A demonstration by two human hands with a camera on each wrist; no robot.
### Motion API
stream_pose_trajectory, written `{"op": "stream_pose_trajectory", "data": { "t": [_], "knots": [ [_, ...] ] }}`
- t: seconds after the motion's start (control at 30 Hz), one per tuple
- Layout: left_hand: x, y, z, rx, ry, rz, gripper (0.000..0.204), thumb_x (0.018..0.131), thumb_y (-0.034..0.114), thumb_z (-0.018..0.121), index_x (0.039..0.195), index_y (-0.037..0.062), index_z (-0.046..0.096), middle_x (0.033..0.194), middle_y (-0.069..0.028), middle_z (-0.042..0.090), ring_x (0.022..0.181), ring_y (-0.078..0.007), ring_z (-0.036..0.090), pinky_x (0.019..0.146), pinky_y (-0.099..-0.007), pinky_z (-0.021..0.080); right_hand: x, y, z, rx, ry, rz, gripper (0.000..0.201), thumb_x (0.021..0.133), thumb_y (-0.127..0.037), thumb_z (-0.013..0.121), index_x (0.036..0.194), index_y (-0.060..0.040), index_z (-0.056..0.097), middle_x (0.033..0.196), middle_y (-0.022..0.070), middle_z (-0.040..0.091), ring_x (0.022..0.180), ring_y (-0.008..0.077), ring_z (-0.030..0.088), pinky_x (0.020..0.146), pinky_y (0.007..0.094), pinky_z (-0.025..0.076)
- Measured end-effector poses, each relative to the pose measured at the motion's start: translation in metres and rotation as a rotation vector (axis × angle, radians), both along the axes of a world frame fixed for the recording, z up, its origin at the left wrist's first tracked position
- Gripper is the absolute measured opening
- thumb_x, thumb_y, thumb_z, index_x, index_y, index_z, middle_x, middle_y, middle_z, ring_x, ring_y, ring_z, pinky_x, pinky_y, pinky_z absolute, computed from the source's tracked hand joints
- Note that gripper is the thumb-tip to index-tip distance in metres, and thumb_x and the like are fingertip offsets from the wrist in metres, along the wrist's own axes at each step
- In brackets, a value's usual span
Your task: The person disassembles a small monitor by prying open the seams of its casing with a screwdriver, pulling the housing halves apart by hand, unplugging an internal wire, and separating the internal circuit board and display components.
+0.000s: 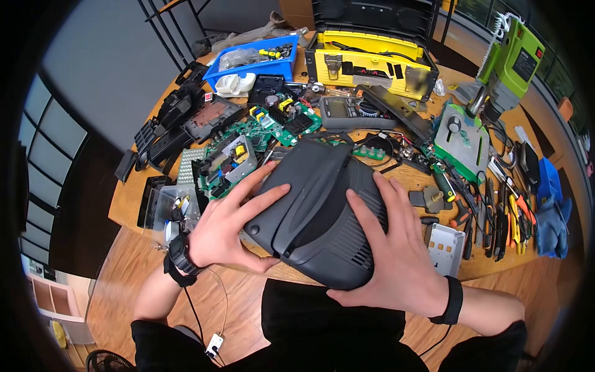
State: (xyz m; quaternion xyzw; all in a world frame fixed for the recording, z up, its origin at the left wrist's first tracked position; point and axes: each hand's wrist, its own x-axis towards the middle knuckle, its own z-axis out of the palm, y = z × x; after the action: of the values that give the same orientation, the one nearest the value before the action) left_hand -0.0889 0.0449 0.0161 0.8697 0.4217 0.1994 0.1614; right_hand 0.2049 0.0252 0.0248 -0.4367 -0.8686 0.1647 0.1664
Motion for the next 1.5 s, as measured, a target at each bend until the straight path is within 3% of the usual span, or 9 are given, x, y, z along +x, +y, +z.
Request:
{"op": "stream_pose_trajectory", "data": {
  "t": [0.07,0.13,0.17,0.33,0.43,0.7,0.8,1.23,1.5],
  "knots": [
    [0.002,-0.006,-0.004,0.016,-0.045,0.012,0.098,0.055,0.030,0.087,0.142,0.0087,0.047,0.150,-0.0235,0.037,0.126,-0.0410,0.052,0.096,-0.0427,0.052,0.000,0.001,0.001,0.004,0.004,0.006,0.120,0.054,-0.043,0.091,0.152,-0.0101,0.028,0.152,0.0291,0.016,0.140,0.0534,0.017,0.111,0.0615,0.023],
    [0.005,-0.013,-0.014,0.109,-0.186,0.083,0.098,0.059,0.031,0.082,0.145,0.0079,0.040,0.147,-0.0202,0.039,0.115,-0.0396,0.059,0.086,-0.0412,0.055,0.001,0.001,0.001,0.006,-0.012,-0.007,0.124,0.049,-0.039,0.093,0.151,-0.0078,0.029,0.153,0.0279,0.016,0.143,0.0491,0.018,0.115,0.0557,0.023],
    [0.007,-0.017,-0.015,0.057,-0.209,0.109,0.103,0.059,0.025,0.082,0.146,0.0018,0.033,0.147,-0.0216,0.038,0.121,-0.0412,0.054,0.096,-0.0413,0.051,0.000,0.001,0.002,0.004,-0.017,-0.014,0.124,0.049,-0.038,0.093,0.151,-0.0081,0.029,0.153,0.0274,0.017,0.144,0.0485,0.018,0.115,0.0551,0.023],
    [0.016,-0.035,-0.033,0.032,-0.255,0.237,0.106,0.061,0.021,0.082,0.148,-0.0008,0.026,0.143,-0.0257,0.041,0.127,-0.0420,0.051,0.104,-0.0410,0.045,0.001,-0.001,0.002,0.010,-0.030,-0.013,0.125,0.048,-0.038,0.093,0.151,-0.0081,0.029,0.154,0.0276,0.016,0.144,0.0488,0.018,0.116,0.0553,0.023],
    [0.017,-0.037,-0.040,-0.037,-0.372,0.285,0.107,0.058,0.021,0.083,0.147,-0.0021,0.029,0.142,-0.0242,0.046,0.131,-0.0367,0.049,0.109,-0.0403,0.039,0.001,-0.001,0.001,0.017,-0.033,-0.013,0.126,0.048,-0.038,0.093,0.151,-0.0074,0.028,0.155,0.0277,0.015,0.144,0.0489,0.017,0.116,0.0552,0.022],
    [0.013,-0.030,-0.036,-0.039,-0.423,0.302,0.102,0.056,0.016,0.085,0.145,-0.0022,0.040,0.124,-0.0210,0.061,0.113,-0.0263,0.064,0.096,-0.0353,0.050,0.005,-0.001,0.001,-0.001,0.038,0.003,0.121,0.052,-0.039,0.092,0.150,-0.0053,0.029,0.152,0.0287,0.017,0.140,0.0532,0.019,0.112,0.0612,0.022],
    [0.017,-0.029,-0.030,-0.039,-0.451,0.319,0.095,0.059,0.020,0.084,0.141,-0.0049,0.043,0.120,-0.0242,0.062,0.111,-0.0357,0.063,0.096,-0.0383,0.049,0.007,-0.002,0.002,-0.033,0.083,-0.013,0.122,0.052,-0.038,0.092,0.149,-0.0038,0.029,0.152,0.0279,0.018,0.140,0.0522,0.020,0.113,0.0598,0.023],
    [0.026,-0.011,-0.016,0.054,-0.496,0.365,0.086,0.056,0.020,0.084,0.132,-0.0062,0.053,0.105,-0.0213,0.068,0.084,-0.0272,0.068,0.077,-0.0331,0.054,0.022,0.018,0.008,-0.121,0.180,-0.023,0.119,0.050,-0.034,0.093,0.149,-0.0064,0.032,0.153,0.0219,0.022,0.142,0.0404,0.031,0.113,0.0467,0.032],
    [0.033,-0.004,-0.001,0.059,-0.522,0.381,0.080,0.056,0.021,0.083,0.126,-0.0071,0.057,0.100,-0.0223,0.070,0.086,-0.0292,0.071,0.079,-0.0343,0.055,0.031,0.029,0.005,-0.139,0.213,0.004,0.115,0.051,-0.030,0.092,0.149,-0.0096,0.035,0.155,0.0182,0.024,0.142,0.0368,0.032,0.114,0.0449,0.030]
  ]
}}
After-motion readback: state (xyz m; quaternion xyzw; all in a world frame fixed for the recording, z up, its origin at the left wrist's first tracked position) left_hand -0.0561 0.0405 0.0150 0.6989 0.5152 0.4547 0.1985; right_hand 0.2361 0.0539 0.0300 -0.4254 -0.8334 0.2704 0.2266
